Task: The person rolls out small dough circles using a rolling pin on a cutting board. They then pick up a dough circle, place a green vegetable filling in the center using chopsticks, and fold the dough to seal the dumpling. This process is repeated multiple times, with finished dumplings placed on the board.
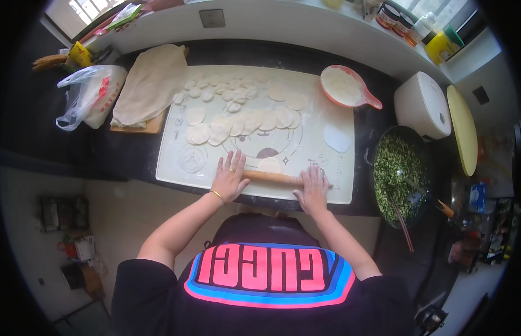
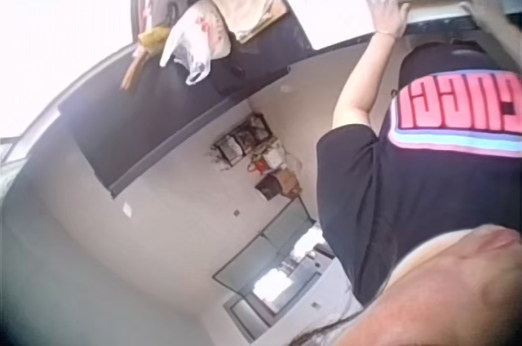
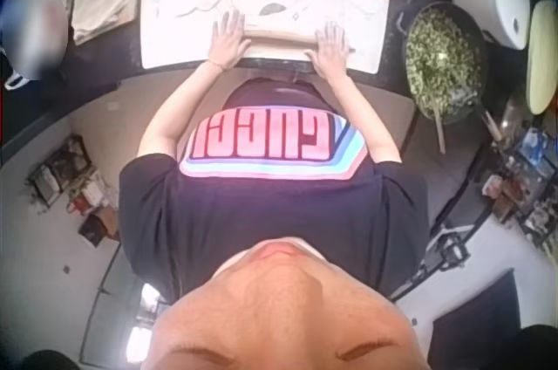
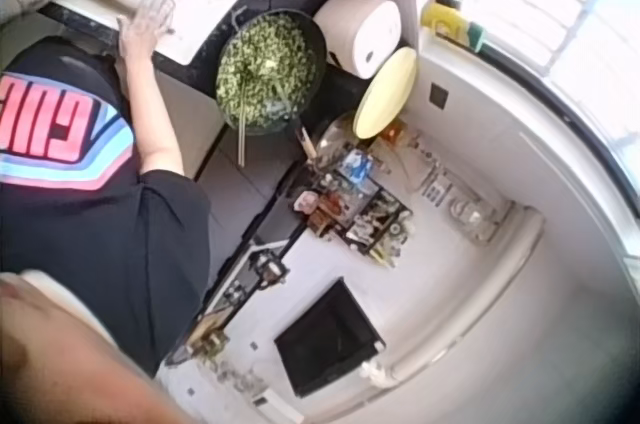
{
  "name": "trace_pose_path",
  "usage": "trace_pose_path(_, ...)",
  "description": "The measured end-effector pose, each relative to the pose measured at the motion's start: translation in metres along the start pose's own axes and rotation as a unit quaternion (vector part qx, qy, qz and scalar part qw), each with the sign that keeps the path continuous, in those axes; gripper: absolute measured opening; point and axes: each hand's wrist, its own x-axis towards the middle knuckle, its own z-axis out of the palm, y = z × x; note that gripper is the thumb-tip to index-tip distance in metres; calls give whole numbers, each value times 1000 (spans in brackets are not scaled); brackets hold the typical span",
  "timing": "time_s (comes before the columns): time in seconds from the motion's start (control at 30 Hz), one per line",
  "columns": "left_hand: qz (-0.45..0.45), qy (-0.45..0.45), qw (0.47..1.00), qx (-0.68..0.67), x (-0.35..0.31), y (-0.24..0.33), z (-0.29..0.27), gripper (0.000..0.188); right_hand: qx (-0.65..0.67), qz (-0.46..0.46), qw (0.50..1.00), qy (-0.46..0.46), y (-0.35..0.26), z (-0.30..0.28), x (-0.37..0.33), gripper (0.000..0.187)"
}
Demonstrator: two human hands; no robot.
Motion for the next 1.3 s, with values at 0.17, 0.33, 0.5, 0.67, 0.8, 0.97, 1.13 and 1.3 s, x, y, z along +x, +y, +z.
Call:
trace_pose_path(0.17, 3, 66, 978, -197, 16, -6, 7, 61, -36, -58, 997, 46, 8, 2, -6, 35)
trace_pose_path(0.33, -11, 35, 961, -275, 57, 37, -6, 48, 8, -91, 994, 54, 2, -11, -17, 33)
trace_pose_path(0.5, -62, 3, 963, -263, 48, 40, -4, 55, 38, -55, 997, 30, 3, -12, -20, 35)
trace_pose_path(0.67, -100, 91, 990, -48, 3, 9, 15, 67, 3, -34, 999, -6, -1, -4, -2, 36)
trace_pose_path(0.8, -136, 118, 984, 7, 27, 2, 14, 68, -24, -42, 999, -21, -13, -16, 22, 41)
trace_pose_path(0.97, -74, 44, 996, -9, 4, 3, 9, 66, -11, -74, 995, -68, -9, -14, -21, 55)
trace_pose_path(1.13, -60, 91, 985, -136, 7, -2, 23, 66, -3, -70, 997, 24, -9, -9, -14, 42)
trace_pose_path(1.3, -81, 81, 965, -234, 43, 41, -4, 58, 17, -105, 986, 129, -6, -27, -10, 21)
